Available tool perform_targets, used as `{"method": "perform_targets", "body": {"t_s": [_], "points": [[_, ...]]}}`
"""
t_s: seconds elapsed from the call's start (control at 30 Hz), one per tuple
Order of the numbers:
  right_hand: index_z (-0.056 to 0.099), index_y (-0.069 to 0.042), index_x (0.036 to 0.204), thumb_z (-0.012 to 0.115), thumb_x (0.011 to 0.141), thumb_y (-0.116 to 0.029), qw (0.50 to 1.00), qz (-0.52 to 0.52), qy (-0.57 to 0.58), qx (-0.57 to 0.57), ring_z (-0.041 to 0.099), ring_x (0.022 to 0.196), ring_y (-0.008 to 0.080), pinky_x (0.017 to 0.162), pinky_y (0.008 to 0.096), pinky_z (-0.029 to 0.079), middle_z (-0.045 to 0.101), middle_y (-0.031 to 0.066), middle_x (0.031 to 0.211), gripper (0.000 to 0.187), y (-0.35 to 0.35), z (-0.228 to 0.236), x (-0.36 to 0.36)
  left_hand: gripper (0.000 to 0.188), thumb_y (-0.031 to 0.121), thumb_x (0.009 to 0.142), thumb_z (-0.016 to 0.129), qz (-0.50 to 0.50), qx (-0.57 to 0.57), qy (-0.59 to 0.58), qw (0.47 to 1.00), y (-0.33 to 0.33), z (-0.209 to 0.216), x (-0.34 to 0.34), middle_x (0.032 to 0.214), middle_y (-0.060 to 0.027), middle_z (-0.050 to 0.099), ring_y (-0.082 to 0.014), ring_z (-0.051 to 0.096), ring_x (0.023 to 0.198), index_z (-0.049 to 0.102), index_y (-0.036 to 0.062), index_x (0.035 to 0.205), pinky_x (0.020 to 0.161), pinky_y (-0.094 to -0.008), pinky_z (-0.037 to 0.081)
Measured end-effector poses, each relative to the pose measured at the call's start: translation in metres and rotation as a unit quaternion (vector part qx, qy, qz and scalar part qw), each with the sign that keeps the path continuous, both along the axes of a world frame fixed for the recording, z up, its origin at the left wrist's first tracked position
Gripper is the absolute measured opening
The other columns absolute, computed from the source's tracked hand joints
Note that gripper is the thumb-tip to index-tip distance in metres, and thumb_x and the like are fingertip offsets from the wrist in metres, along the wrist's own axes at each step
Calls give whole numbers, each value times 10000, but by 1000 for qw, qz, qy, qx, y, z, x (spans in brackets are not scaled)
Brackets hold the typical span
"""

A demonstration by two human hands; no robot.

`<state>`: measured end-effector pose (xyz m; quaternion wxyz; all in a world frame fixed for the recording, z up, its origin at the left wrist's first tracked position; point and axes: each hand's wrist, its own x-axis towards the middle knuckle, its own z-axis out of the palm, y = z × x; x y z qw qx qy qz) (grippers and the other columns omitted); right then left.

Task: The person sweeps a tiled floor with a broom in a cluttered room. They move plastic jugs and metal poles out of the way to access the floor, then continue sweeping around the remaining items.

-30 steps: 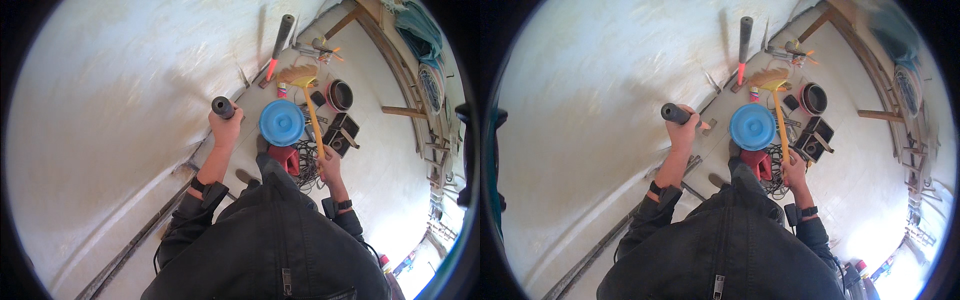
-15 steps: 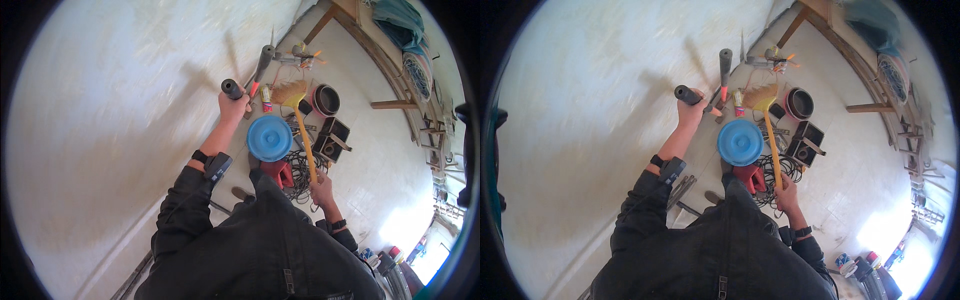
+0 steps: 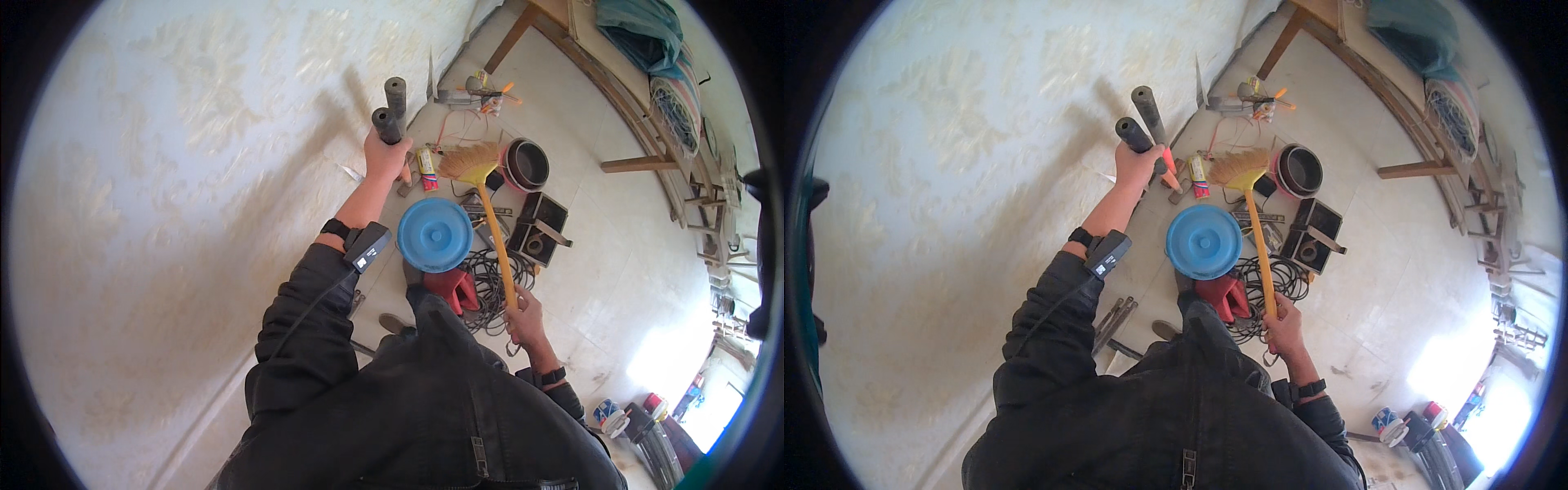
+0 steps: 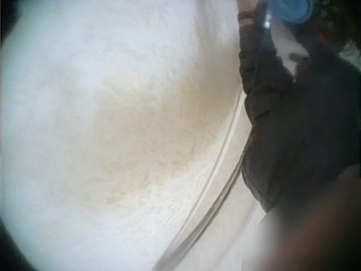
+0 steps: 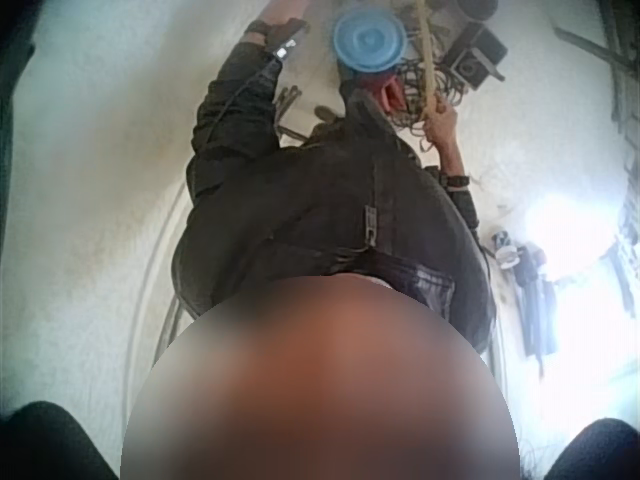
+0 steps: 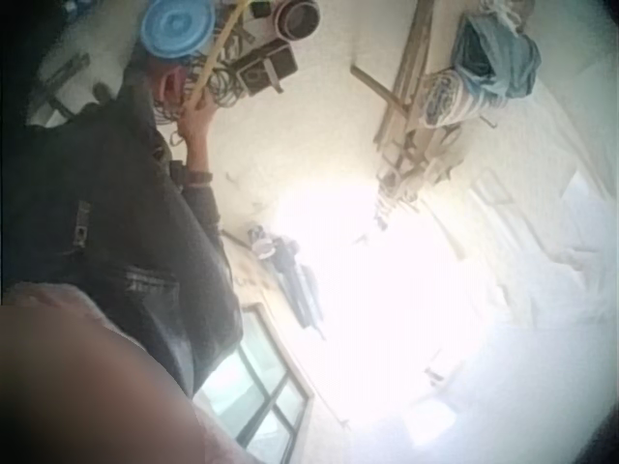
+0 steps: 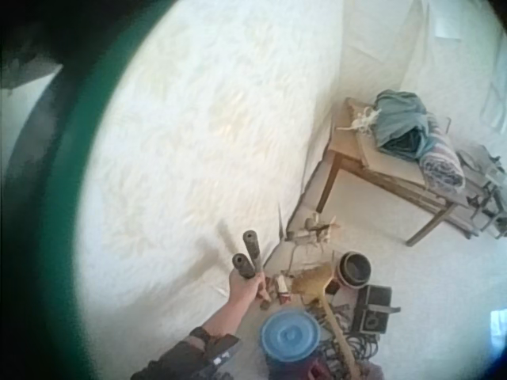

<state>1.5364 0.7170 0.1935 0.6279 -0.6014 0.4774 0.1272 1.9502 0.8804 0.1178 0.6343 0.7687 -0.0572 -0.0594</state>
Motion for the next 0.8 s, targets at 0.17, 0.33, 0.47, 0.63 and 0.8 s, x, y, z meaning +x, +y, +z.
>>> {"method": "perform_targets", "body": {"t_s": [0.17, 0.33, 0.47, 0.63, 0.8], "points": [[410, 38, 1439, 587, 858, 10, 999, -5, -20, 31, 561, 603, 109, 428, 240, 461, 623, 80, 896, 608, -6, 18, 8, 362, 137, 754, 797, -3, -15, 92, 996, 2, 22, -8, 832, -107, 638, -237, 651, 736, 552, -16, 973, 677, -386, 522], [418, 34, 1430, 609, 874, -5, 998, 6, 6, 54, 570, 596, 109, 408, 244, 467, 616, 77, 865, 589, -5, 33, 9, 422, 195, 757, 811, 6, 53, -25, 998, 12, 36, -22, 888, -144, 652, -295, 659, 837, 551, -22, 1008, 770, -407, 526], [413, 40, 1432, 612, 877, -13, 998, 8, -20, 63, 577, 600, 112, 414, 243, 471, 619, 82, 872, 592, 3, 43, -2, 503, 284, 782, 821, 5, 4, -44, 999, 17, 42, -41, 1055, -173, 659, -250, 629, 1019, 572, -32, 1084, 916, -384, 490], [411, 43, 1436, 593, 887, -6, 998, -2, -35, 59, 568, 610, 124, 426, 245, 472, 623, 100, 920, 580, 20, 54, -31, 581, 335, 830, 773, 13, 32, -68, 997, 34, 52, -75, 1114, -211, 654, -335, 605, 1144, 552, -46, 1209, 980, -412, 464], [409, 47, 1428, 602, 879, -15, 998, 24, -59, 30, 573, 597, 125, 425, 246, 471, 634, 103, 909, 586, 29, 62, -65, 565, 319, 861, 746, 36, 32, -66, 997, 74, 41, -127, 1126, -231, 655, -335, 634, 1099, 546, -53, 1236, 952, -413, 483]]}}
